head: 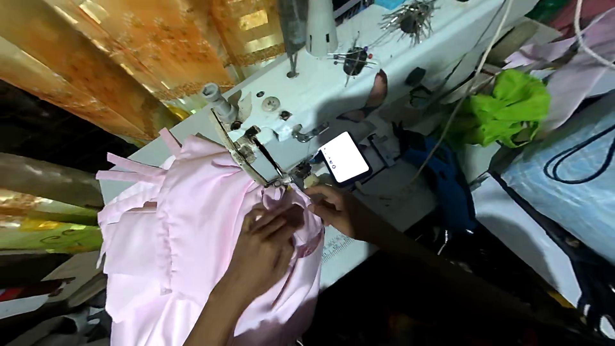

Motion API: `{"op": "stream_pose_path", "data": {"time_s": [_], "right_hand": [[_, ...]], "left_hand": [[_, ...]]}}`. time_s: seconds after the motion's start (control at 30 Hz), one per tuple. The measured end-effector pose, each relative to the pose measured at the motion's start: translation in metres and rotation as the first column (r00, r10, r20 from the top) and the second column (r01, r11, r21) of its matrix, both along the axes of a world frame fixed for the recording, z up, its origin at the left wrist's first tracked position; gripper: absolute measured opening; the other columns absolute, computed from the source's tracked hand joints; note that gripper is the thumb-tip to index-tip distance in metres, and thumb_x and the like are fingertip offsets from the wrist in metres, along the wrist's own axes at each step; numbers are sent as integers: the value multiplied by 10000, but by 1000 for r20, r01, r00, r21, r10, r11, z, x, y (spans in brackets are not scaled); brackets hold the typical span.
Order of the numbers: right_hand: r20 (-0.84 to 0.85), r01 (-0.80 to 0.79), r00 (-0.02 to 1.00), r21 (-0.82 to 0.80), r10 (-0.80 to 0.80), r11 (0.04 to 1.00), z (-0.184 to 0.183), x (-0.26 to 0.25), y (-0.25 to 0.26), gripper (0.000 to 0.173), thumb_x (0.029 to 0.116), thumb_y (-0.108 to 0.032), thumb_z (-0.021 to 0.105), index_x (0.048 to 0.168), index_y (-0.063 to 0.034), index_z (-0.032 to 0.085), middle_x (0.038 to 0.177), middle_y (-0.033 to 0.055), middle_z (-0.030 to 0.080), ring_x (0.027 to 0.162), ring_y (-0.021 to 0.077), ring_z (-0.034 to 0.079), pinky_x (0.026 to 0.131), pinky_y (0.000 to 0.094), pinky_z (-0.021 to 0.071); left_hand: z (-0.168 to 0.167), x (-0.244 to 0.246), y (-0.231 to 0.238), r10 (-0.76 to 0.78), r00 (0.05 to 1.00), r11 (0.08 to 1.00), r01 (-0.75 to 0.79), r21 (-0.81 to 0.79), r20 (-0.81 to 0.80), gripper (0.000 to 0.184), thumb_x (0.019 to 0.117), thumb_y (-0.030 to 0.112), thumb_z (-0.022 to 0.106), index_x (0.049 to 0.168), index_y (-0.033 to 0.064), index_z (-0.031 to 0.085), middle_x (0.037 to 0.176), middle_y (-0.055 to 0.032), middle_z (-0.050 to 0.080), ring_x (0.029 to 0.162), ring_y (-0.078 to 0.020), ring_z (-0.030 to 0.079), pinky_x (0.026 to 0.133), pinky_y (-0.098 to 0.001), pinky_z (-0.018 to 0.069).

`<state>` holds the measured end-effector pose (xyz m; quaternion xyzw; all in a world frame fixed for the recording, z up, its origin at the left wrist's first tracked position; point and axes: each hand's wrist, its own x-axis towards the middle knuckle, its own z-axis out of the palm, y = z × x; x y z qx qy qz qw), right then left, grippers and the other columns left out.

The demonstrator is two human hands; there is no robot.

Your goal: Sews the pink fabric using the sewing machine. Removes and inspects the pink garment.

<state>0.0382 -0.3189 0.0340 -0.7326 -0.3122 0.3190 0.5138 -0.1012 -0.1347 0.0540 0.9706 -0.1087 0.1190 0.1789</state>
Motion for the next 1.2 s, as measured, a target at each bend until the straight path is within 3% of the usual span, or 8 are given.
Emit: {"op": "stream_pose_path", "data": {"time_s": [0.13,0.23,0.3,0.47,0.7,0.93,1.03,1.2], "right_hand": [[-338,86,941,225,-5,970,-3,-21,-11,383,1053,-155,536,1416,-42,492,990,69,690,772,53,629,698,222,510],[-32,-42,998,265,52,963,-15,-35,-18,369,1036,-116,523,1380,19,523,1226,118,703,1032,108,682,916,280,540],[272,-168,956,190,113,967,-17,-38,-22,421,1002,-139,594,1405,-19,582,1334,133,666,1201,234,636,1058,423,487],[561,-246,815,110,145,963,-15,-34,-8,599,924,-306,738,1457,-93,565,1310,96,686,1259,349,575,1016,593,427],[412,-629,638,-207,650,749,2,0,-13,517,945,-442,702,906,74,690,881,216,667,953,365,611,1054,553,334],[446,-452,717,-289,536,844,2,-8,-2,771,884,-504,758,1423,-7,519,1031,214,703,991,373,665,1006,608,420],[408,-513,644,-398,647,761,10,-7,3,569,925,-446,729,1155,68,646,988,249,684,976,411,646,1012,623,378],[563,-631,457,-341,689,697,-4,4,-8,399,944,-361,721,940,38,707,896,213,698,921,402,661,998,661,372]], "left_hand": [[20,-7,-35,314,942,949,-310,50,-117,655,945,639,559,1081,26,745,944,-107,763,876,-275,725,1017,-614,442],[38,-6,-30,488,836,868,-494,43,-252,374,932,334,688,1105,7,746,880,-168,733,815,-348,707,808,-601,548],[46,-5,-22,510,802,823,-560,-95,-311,249,968,247,633,1039,22,713,756,-79,670,632,-168,637,601,-409,554],[47,5,-14,539,708,566,-706,-426,-457,187,1055,138,491,1126,5,603,755,-5,589,588,-29,540,564,-223,486],[29,14,-6,668,667,528,-738,-421,-331,229,1073,108,473,1257,-18,524,885,-102,607,665,-113,571,627,-323,510],[45,22,-45,734,640,637,-764,-97,-228,596,848,268,845,1262,-56,564,909,-248,695,852,-428,692,779,-639,536],[31,21,-61,640,766,768,-640,13,-64,262,865,65,757,1081,-72,699,914,-254,707,862,-435,705,760,-614,556],[-16,17,-67,390,919,920,-391,-8,-67,317,832,10,732,1146,-27,715,1304,-199,677,1238,-390,638,1021,-582,507]]}}
